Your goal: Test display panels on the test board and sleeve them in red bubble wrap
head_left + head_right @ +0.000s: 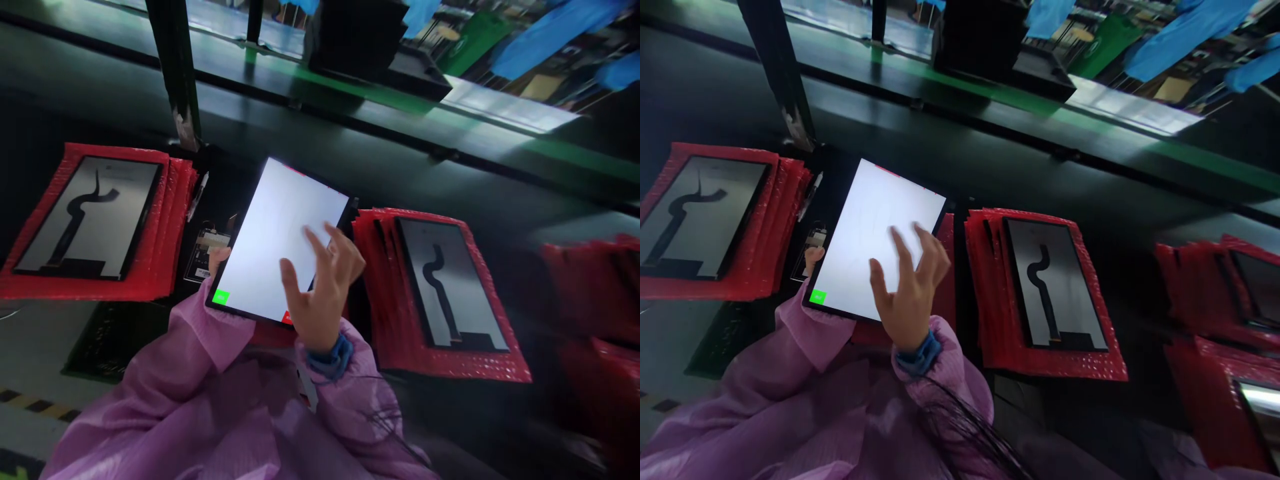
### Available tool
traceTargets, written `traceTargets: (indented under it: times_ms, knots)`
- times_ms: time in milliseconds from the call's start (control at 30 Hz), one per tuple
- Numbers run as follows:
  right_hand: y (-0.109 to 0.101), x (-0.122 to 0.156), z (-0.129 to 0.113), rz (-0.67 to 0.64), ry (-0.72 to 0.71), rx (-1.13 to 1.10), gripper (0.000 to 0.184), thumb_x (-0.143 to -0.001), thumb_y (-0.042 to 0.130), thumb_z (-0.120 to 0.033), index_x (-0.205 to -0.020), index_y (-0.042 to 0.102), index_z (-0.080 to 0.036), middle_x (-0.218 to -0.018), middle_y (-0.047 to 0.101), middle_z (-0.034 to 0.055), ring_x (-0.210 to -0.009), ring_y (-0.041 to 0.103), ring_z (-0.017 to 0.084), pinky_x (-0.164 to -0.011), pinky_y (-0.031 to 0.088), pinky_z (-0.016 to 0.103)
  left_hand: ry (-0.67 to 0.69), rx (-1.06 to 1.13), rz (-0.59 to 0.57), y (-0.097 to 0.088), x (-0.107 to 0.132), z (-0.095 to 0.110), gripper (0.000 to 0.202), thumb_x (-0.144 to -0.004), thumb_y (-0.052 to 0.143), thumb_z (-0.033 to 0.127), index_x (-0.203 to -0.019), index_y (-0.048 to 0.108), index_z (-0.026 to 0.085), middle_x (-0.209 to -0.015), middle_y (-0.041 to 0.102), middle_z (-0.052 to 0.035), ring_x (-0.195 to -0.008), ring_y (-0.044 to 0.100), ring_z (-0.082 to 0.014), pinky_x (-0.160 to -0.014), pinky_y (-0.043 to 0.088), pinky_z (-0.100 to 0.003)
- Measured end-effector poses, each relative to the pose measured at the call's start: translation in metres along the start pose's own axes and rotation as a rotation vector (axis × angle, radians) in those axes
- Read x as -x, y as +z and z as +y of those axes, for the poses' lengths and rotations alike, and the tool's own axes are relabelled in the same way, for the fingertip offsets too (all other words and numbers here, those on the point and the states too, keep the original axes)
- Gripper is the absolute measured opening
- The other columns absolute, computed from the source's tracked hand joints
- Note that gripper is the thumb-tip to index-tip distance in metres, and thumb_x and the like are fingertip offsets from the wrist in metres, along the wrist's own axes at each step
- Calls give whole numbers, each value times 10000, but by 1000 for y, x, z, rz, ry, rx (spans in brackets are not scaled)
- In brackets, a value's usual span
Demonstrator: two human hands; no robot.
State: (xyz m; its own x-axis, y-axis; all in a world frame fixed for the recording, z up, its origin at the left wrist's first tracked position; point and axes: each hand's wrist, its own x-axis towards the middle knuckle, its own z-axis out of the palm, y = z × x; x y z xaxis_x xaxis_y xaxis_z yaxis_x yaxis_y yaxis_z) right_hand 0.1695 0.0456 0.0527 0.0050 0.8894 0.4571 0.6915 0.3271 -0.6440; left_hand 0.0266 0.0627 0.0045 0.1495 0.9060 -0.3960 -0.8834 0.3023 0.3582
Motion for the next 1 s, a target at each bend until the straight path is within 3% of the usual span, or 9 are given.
traceTargets:
  times_ms: [67,167,333,500,567,667,733,833,1000]
  knots:
    - [-4,9,7,69,200,-133,741,-966,551,-583,-1609,280,-334,-1640,340,115,-1542,298,343,-1213,310,669,116,20,-9,7,0,0,329,-748,582,442,-943,759,244,-828,774,-31,-710,675,-246,-664,556,-349]
    - [-9,17,19,-117,437,-461,870,-969,503,-628,-1654,50,-339,-1644,354,124,-1530,361,305,-1197,373,632,151,28,15,10,-1,2,265,-754,583,400,-879,745,232,-769,761,-14,-625,650,-208,-623,543,-327]
    - [-16,12,32,-252,398,-461,812,-927,572,-667,-1617,272,-362,-1711,260,51,-1591,245,294,-1262,293,601,11,-27,-34,12,-2,2,277,-828,641,435,-958,740,211,-842,784,-24,-883,747,-276,-798,586,-368]
    - [-22,9,38,-232,349,-230,729,-901,514,-774,-1494,512,-351,-1634,415,54,-1594,195,379,-1227,236,729,-212,-50,-188,20,0,1,458,-937,584,503,-1245,687,179,-1131,777,-110,-1185,692,-372,-1024,528,-519]
    - [-27,10,40,-252,339,-196,743,-897,522,-777,-1504,504,-348,-1631,421,65,-1583,222,397,-1212,248,747,-249,-31,-224,21,-1,2,503,-968,543,533,-1279,670,159,-1172,764,-131,-1207,681,-383,-1040,516,-536]
    - [-40,4,45,-250,304,-212,831,-898,579,-724,-1602,335,-356,-1665,361,95,-1536,346,382,-1170,381,690,-231,-22,-218,22,0,4,490,-965,566,541,-1246,685,157,-1152,770,-124,-1190,690,-377,-1028,528,-516]
    - [-52,-11,50,-223,289,-184,856,-903,579,-709,-1615,305,-319,-1594,458,145,-1431,498,370,-1095,483,638,-185,-29,-199,22,0,4,418,-957,603,498,-1188,704,164,-1110,782,-106,-1166,702,-362,-1011,542,-491]
    - [-68,-54,60,-165,269,4,717,-931,537,-669,-1491,503,-224,-1332,666,172,-1170,673,341,-1020,529,609,-154,-51,-168,22,1,3,315,-943,636,439,-1079,727,170,-1019,795,-89,-1118,723,-348,-975,564,-470]
    - [-74,-131,73,-228,72,173,349,-929,594,-517,-1063,733,-226,-1017,755,109,-898,699,269,-959,551,530,-122,-46,-163,17,0,1,266,-865,704,408,-1001,739,182,-933,801,-69,-1056,746,-352,-949,583,-464]
